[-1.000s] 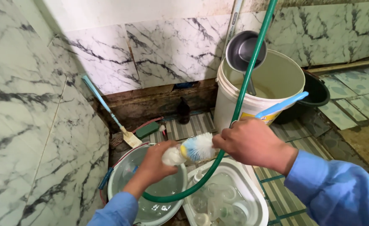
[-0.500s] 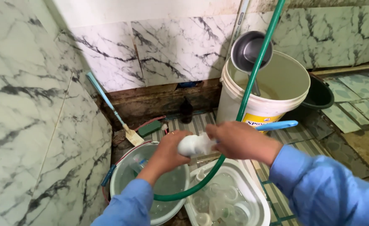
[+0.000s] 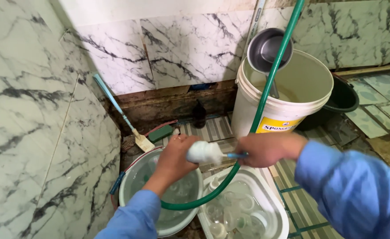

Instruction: The recorder washes several baby bottles and components using a bottle brush, soap, and a water hose in a bathroom sink area.

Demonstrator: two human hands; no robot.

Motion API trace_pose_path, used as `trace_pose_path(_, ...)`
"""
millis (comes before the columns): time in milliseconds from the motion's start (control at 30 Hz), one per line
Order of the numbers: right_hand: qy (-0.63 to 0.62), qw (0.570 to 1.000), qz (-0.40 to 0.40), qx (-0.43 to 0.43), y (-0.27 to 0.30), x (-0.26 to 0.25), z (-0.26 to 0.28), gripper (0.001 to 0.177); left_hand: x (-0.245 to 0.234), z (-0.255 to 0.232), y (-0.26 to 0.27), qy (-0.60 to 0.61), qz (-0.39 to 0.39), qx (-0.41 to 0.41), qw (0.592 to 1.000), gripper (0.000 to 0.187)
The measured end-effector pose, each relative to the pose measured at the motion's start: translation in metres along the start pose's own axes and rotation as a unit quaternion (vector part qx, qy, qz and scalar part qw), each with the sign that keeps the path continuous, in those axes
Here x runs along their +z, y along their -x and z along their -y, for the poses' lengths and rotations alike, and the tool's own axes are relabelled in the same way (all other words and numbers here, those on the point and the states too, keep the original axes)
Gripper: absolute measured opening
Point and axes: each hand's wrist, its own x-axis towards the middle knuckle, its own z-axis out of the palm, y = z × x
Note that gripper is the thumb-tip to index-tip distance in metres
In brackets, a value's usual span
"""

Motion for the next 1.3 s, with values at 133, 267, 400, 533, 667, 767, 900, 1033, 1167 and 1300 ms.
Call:
trace_pose_path(133, -0.229, 0.956, 0.160, 0.083, 0.024, -0.060, 0.041, 0.019, 0.005, 0.006, -0.009, -0.019, 0.026, -0.019, 0.999, 0.059)
trace_pose_path(267, -0.163, 0.961, -0.224, 0.001, 0.023, -0.041, 0.013, 0.016, 0.003, 0.004, -0.020, 0.045, -0.003, -0.037, 0.998, 0.065)
trace_pose_path(400, 0.378, 0.830, -0.406, 0.054, 0.035, -0.032, 0.035, 0.044, 0.014, -0.012, -0.028, 0.104, 0.022, -0.101, 0.989, 0.064)
trace_pose_path(533, 0.302, 0.907, -0.153, 0.251, 0.039, -0.012, 0.013, 0.012, 0.015, -0.023, -0.043, 0.086, -0.004, -0.045, 0.995, 0.062)
trace_pose_path(667, 0.063, 0.991, 0.051, 0.105, 0.053, -0.035, 0.002, 0.014, 0.026, -0.020, -0.063, 0.003, 0.043, 0.001, 0.999, 0.055)
trace_pose_path(767, -0.192, 0.973, -0.040, 0.125, 0.069, -0.073, 0.007, 0.016, 0.039, -0.009, -0.080, 0.035, 0.035, 0.013, 0.999, 0.056)
trace_pose_path(900, 0.142, 0.864, -0.483, -0.022, 0.070, -0.058, -0.029, 0.016, 0.038, -0.020, -0.097, 0.031, 0.000, -0.020, 0.999, 0.064)
trace_pose_path(1033, 0.385, 0.816, -0.401, 0.160, 0.064, -0.027, -0.015, 0.037, 0.041, -0.024, -0.099, 0.038, -0.022, -0.012, 0.999, 0.065)
trace_pose_path(1167, 0.139, 0.964, -0.101, 0.205, 0.057, -0.020, -0.001, 0.021, 0.032, -0.013, -0.100, -0.065, -0.001, -0.044, 0.997, 0.056)
trace_pose_path(1300, -0.138, 0.962, -0.225, 0.066, 0.063, -0.055, -0.011, 0.020, 0.047, 0.003, -0.099, -0.054, 0.028, -0.015, 0.998, 0.052)
